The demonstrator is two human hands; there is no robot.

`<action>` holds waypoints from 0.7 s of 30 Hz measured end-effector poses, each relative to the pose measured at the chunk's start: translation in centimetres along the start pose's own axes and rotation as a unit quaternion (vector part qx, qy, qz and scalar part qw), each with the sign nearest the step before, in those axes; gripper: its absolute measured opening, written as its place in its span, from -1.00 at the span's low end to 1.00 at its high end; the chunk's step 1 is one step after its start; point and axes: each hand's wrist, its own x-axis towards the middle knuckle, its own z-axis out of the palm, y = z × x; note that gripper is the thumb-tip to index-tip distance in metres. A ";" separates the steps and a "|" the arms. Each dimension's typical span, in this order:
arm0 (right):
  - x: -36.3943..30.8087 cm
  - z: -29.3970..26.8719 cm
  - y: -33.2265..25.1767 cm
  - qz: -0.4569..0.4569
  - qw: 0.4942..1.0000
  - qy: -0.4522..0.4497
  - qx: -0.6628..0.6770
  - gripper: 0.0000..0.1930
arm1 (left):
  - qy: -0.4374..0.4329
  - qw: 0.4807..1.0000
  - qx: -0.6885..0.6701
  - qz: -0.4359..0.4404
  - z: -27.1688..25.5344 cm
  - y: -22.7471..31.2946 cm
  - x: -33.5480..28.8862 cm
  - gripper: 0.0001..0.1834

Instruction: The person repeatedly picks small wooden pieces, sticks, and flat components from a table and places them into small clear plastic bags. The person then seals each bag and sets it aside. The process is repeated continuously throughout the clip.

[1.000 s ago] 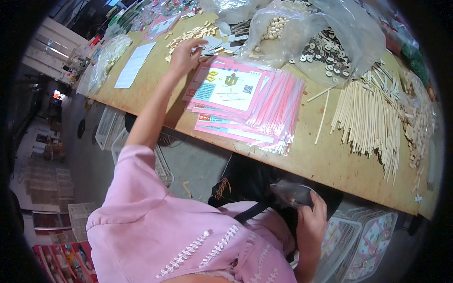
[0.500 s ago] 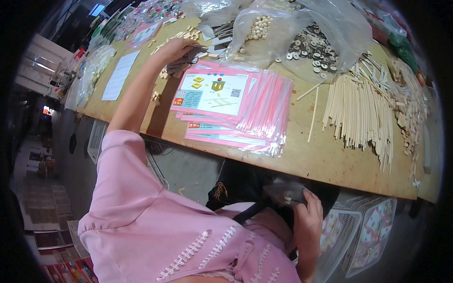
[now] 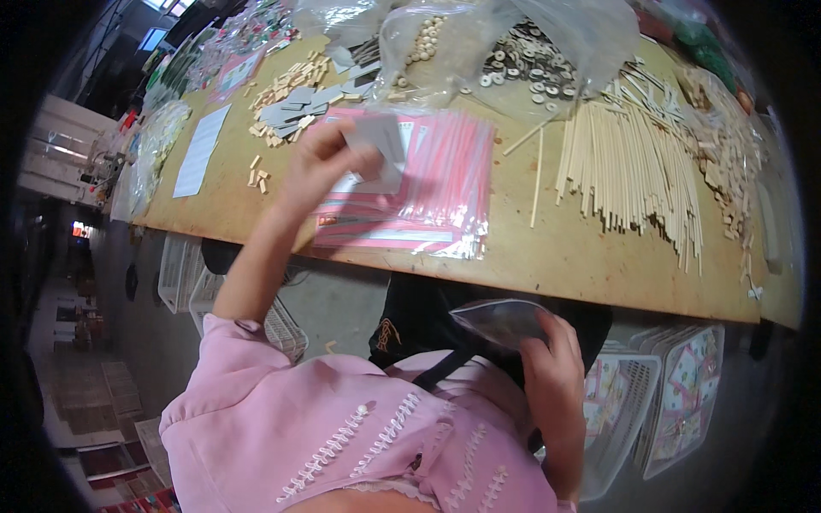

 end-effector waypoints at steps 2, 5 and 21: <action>0.2 -0.5 -0.5 0.006 1.000 0.008 0.016 -0.86 | -0.062 0.998 -0.023 -0.021 5.5 1.9 -2.9 -0.79; 0.7 -1.5 -1.1 -0.007 0.999 0.016 0.035 -0.85 | -0.158 0.987 -0.022 -0.006 11.8 2.5 -5.6 -0.75; -2.1 -2.3 -0.2 0.046 0.996 0.055 0.046 -0.88 | 0.090 0.793 0.587 0.138 -3.0 -8.9 15.2 -0.77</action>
